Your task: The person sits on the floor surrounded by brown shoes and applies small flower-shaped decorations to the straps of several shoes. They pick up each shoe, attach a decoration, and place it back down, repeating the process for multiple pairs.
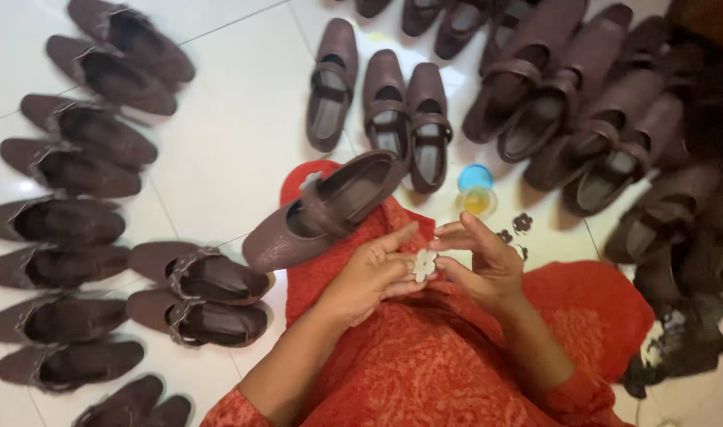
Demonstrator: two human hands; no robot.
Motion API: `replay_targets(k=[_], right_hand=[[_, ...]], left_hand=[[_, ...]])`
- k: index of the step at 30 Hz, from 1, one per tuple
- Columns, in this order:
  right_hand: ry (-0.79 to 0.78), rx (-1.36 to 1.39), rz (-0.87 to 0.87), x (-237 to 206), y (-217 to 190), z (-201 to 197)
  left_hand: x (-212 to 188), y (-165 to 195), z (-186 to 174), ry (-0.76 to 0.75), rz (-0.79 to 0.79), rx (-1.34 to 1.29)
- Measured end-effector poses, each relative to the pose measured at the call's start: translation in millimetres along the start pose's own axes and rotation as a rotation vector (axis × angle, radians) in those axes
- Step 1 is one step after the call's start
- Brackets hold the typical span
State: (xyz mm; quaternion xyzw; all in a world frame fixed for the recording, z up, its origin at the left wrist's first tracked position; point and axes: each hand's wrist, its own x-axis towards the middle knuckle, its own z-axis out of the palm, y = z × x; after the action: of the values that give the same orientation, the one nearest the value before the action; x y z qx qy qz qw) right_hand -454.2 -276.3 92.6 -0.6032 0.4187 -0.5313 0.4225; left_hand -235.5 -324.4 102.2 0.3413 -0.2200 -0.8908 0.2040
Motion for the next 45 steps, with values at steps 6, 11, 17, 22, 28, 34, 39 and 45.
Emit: replay_targets(k=[6,11,17,22,28,34,39,45], right_hand=[[-0.107,-0.155,-0.025,40,-14,17],[-0.127,-0.289,0.125,72,-20,39],[-0.254,-0.359,0.198,93,-23,53],[-0.237,-0.374,0.246,96,-21,56],[-0.172,-0.386,0.296,90,-21,51],[-0.145,-0.4,0.308,82,-19,56],[-0.133,-0.427,0.305,81,-18,60],[-0.114,-0.408,0.319,81,-17,62]], left_hand=[[-33,1,-10,0.365,0.231,0.286],[-64,-7,-28,1.101,0.679,1.502],[-38,-5,-45,1.073,0.904,1.723],[-36,18,-45,0.888,0.652,1.59],[-47,52,-21,0.73,0.515,1.372],[-50,64,-13,0.667,0.473,1.355],[-51,67,-17,0.628,0.456,1.37],[-49,64,-18,0.644,0.434,1.341]])
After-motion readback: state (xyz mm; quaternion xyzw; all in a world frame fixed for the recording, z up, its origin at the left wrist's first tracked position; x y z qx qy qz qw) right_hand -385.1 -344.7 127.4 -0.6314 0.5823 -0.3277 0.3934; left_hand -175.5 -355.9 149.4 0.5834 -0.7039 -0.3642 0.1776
